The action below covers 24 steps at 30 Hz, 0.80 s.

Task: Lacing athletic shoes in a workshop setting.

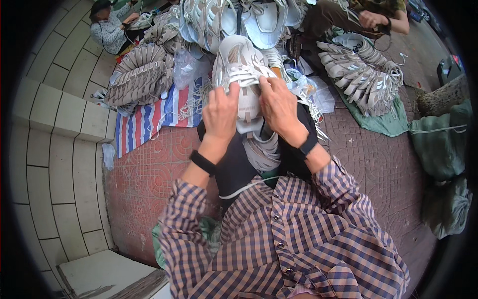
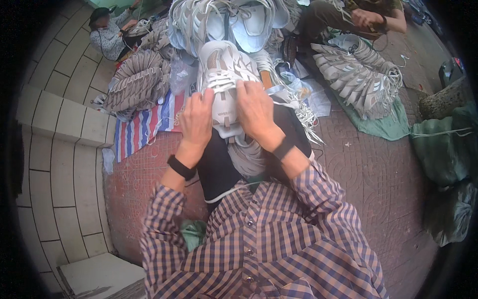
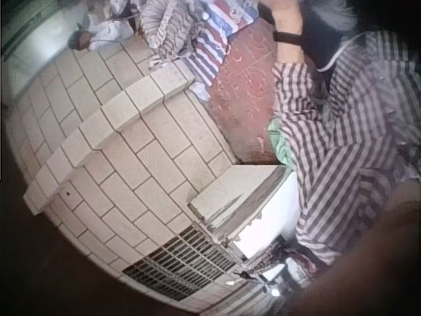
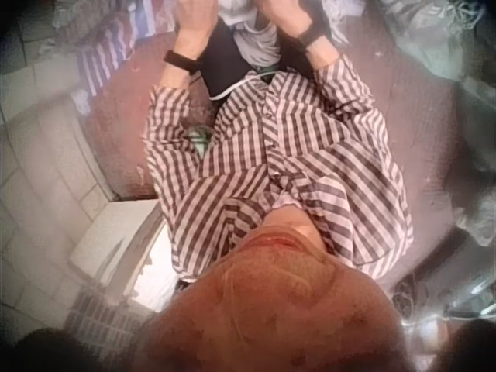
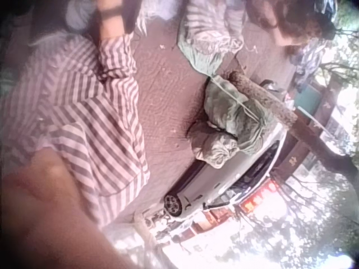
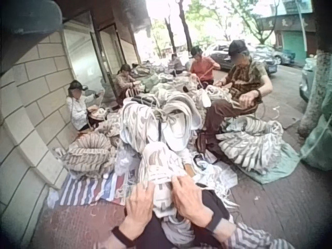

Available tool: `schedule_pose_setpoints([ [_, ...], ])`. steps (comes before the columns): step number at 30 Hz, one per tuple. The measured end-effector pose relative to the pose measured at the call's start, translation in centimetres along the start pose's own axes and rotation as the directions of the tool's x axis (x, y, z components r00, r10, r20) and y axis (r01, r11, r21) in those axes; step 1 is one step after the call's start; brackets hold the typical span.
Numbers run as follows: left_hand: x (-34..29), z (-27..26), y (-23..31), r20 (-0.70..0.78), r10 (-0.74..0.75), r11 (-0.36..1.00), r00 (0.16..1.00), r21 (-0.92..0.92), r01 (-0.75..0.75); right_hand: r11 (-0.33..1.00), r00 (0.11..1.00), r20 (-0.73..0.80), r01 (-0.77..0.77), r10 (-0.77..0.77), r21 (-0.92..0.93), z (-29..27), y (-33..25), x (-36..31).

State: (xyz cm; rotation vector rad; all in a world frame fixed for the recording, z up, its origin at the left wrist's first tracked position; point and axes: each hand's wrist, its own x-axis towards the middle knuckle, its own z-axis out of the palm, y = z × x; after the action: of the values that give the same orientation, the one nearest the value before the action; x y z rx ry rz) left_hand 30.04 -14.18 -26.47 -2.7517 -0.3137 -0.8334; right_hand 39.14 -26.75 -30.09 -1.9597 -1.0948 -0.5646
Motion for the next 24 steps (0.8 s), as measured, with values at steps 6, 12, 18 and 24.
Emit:
schedule_pose_setpoints([
  [6, 0.5, 1.1, -0.4, 0.141, 0.172, 0.92, 0.975, 0.331, -0.21, 0.983, 0.965, 0.183, -0.181, 0.185, -0.037, -0.3, 0.0, 1.4],
  [12, 2.2, -0.9, -0.8, 0.288, 0.087, 0.978, 0.954, 0.156, -0.136, 0.918, 0.923, 0.216, -0.357, 0.318, 0.172, -0.1, 2.1, 3.5],
  [18, 0.6, 0.1, -1.8, 0.033, -0.023, 0.998, 0.999, -0.054, 0.024, 1.0, 0.993, 0.119, -0.008, 0.011, -0.025, 1.8, 1.6, 4.0],
  [24, -0.3, -0.1, -1.4, -0.073, -0.103, 0.977, 0.992, -0.193, 0.087, 0.997, 0.998, 0.064, 0.034, -0.029, -0.072, 0.8, -0.8, 0.8],
])
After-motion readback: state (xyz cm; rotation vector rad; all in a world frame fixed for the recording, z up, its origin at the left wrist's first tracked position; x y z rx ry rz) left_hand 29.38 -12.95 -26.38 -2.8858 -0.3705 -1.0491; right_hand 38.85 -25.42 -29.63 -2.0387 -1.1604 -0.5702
